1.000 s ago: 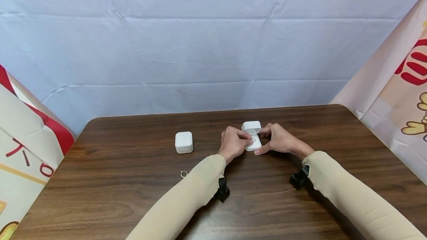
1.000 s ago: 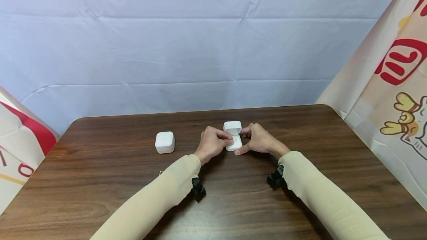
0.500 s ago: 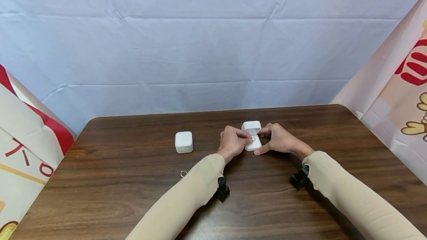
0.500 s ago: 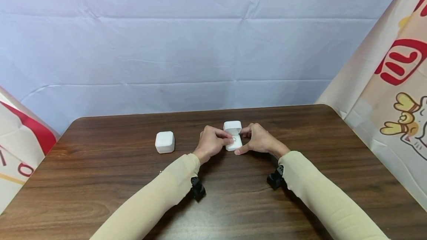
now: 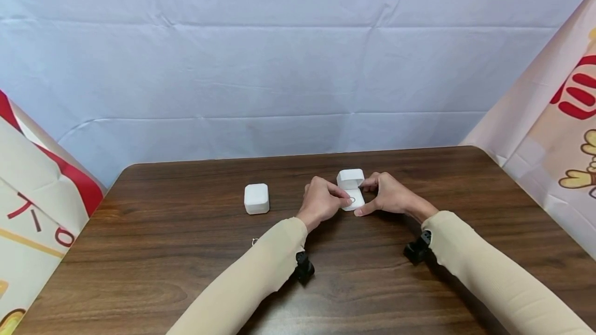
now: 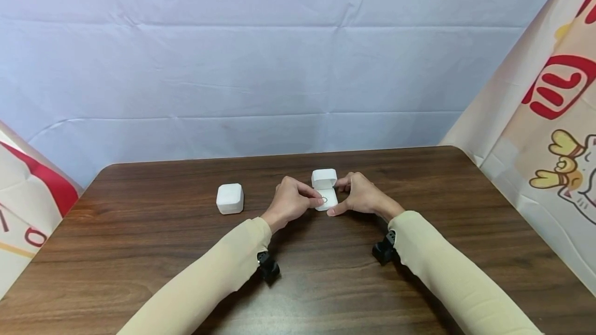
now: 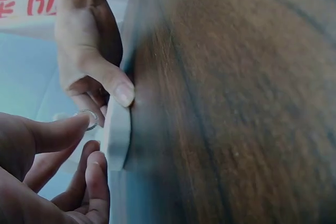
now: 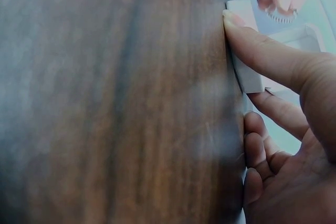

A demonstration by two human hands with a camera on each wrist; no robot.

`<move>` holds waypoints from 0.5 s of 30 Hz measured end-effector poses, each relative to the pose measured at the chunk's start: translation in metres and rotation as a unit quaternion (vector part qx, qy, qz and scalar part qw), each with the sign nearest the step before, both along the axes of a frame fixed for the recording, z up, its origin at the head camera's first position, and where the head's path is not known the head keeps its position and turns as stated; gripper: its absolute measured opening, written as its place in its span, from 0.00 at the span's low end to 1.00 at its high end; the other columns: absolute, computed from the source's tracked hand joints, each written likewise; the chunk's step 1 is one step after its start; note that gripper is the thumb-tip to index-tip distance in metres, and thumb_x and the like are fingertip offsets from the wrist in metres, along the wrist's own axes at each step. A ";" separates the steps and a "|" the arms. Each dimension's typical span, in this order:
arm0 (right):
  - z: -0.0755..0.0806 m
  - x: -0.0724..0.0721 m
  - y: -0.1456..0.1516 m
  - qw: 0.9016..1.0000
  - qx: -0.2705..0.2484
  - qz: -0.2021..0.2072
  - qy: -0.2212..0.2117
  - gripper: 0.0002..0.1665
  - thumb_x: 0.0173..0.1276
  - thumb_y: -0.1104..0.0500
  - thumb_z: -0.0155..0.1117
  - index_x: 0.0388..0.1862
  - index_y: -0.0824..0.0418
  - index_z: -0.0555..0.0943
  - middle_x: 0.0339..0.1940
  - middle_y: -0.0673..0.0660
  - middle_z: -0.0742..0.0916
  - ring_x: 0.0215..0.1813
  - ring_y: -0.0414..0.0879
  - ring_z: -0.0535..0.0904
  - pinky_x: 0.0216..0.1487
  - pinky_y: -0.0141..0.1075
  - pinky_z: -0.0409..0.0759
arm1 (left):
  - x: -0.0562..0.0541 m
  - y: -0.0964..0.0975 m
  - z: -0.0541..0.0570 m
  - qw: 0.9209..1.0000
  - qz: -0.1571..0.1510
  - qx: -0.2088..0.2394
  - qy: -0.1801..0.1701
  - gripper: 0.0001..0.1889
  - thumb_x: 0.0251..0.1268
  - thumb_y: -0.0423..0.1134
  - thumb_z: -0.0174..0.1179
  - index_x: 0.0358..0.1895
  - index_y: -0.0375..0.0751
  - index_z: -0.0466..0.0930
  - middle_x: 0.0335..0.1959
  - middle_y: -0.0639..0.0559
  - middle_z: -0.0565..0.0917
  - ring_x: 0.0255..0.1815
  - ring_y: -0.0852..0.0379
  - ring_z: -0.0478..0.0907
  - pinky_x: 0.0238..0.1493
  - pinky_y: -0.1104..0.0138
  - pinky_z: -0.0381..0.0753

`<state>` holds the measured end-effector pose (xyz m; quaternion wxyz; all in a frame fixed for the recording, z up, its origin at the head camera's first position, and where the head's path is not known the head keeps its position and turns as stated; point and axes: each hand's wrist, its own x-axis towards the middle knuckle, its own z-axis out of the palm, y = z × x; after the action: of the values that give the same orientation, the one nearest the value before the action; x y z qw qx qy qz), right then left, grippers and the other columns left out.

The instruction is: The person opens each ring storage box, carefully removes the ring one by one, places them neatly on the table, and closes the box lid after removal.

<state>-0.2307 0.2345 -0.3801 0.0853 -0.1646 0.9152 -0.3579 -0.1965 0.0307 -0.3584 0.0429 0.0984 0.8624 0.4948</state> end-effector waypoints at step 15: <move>-0.002 -0.002 0.002 1.000 -0.005 0.021 0.021 0.35 0.34 0.49 0.83 0.42 0.64 0.82 0.35 0.57 0.77 0.39 0.49 0.71 0.40 0.41 0.69 | 0.029 0.005 0.006 0.988 -0.127 -0.084 -0.025 0.08 0.45 0.38 0.72 0.15 0.54 0.86 0.20 0.68 0.79 0.41 0.53 0.67 0.44 0.67 0.68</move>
<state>-0.2329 0.2364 -0.3817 0.0723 -0.1915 0.9112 -0.3575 -0.1679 0.0355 -0.3527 0.1355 0.1908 0.8799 0.4136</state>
